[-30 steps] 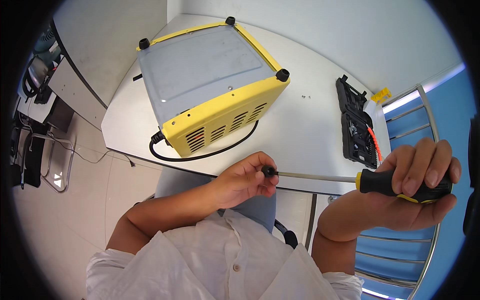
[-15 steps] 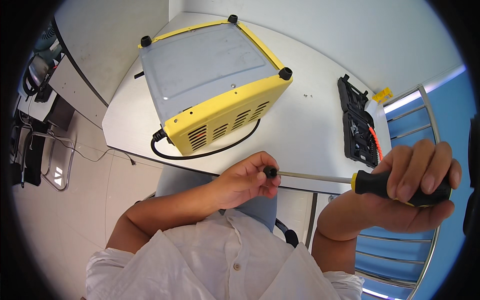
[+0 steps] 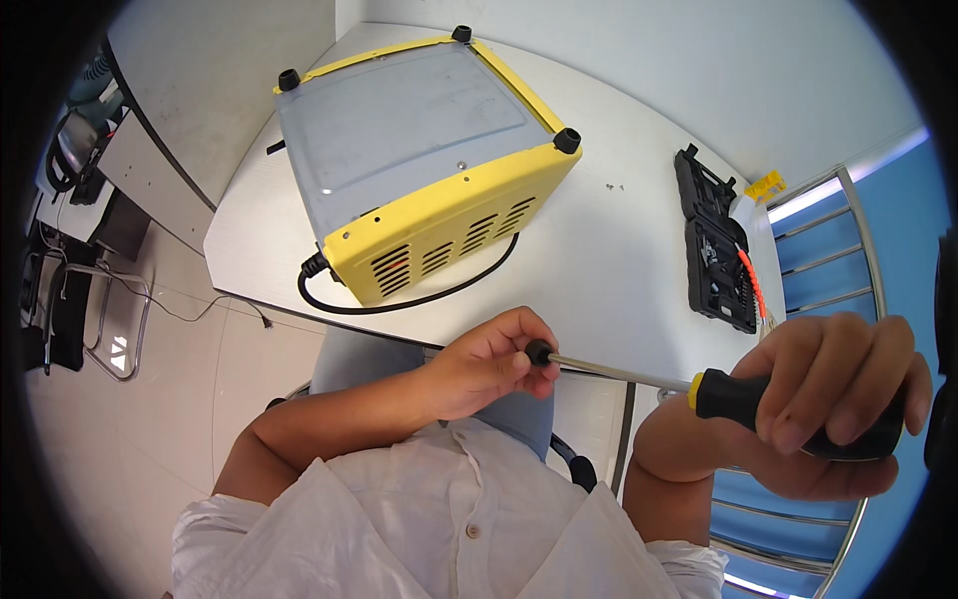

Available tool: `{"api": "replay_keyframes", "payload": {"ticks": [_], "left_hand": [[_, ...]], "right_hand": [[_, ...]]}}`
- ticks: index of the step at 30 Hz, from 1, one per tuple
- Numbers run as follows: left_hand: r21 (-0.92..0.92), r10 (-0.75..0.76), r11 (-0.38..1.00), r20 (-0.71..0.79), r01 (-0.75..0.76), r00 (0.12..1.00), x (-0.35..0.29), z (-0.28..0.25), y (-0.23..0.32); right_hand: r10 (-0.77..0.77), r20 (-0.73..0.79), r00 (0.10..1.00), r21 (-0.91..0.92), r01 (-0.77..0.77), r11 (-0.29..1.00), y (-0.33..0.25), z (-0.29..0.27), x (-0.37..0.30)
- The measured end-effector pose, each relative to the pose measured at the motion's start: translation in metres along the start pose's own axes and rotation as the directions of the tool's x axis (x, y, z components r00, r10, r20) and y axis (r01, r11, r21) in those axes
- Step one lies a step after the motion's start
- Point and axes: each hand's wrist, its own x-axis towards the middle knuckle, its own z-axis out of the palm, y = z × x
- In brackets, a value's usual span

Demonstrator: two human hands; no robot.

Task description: The person uses a screwdriver to tighten screws on the corners of a yellow and gray electronic device. They rotate the device to access different sides and continue securing the casing with screws.

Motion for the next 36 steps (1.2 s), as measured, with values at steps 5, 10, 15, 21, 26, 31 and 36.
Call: {"api": "replay_keyframes", "payload": {"ticks": [5, 10, 15, 21, 26, 31, 36], "left_hand": [[0.004, 0.012, 1.000, -0.023, -0.012, 1.000, -0.003, 0.001, 0.001], [0.158, 0.082, 0.985, -0.056, -0.072, 0.995, -0.011, 0.020, 0.021], [0.723, 0.119, 0.689, -0.046, -0.049, 0.992, -0.032, 0.066, 0.081], [0.966, 0.312, 0.229, -0.190, 0.121, 0.931, -0.046, 0.098, 0.134], [0.993, 0.444, -0.096, -0.022, 0.072, 0.896, -0.047, 0.104, 0.170], [0.989, 0.521, -0.136, 0.028, 0.050, 0.853, -0.035, 0.080, 0.193], [0.991, 0.525, -0.098, -0.028, 0.093, 0.850, -0.036, 0.062, 0.188]], "right_hand": [[-0.001, 0.020, 1.000, -0.016, 0.001, 1.000, 0.004, 0.002, -0.003], [-0.015, 0.030, 0.999, 0.051, 0.013, 0.999, 0.000, 0.003, 0.007], [0.074, 0.017, 0.997, 0.202, -0.076, 0.976, -0.003, 0.010, 0.040], [0.071, 0.090, 0.993, 0.199, -0.088, 0.976, 0.030, 0.027, 0.074], [0.026, 0.180, 0.983, 0.147, -0.053, 0.988, 0.058, 0.037, 0.111], [-0.028, 0.244, 0.969, 0.025, 0.022, 0.999, 0.085, 0.050, 0.149], [-0.171, -0.021, 0.985, 0.059, 0.172, 0.983, 0.116, 0.104, 0.131]]}}
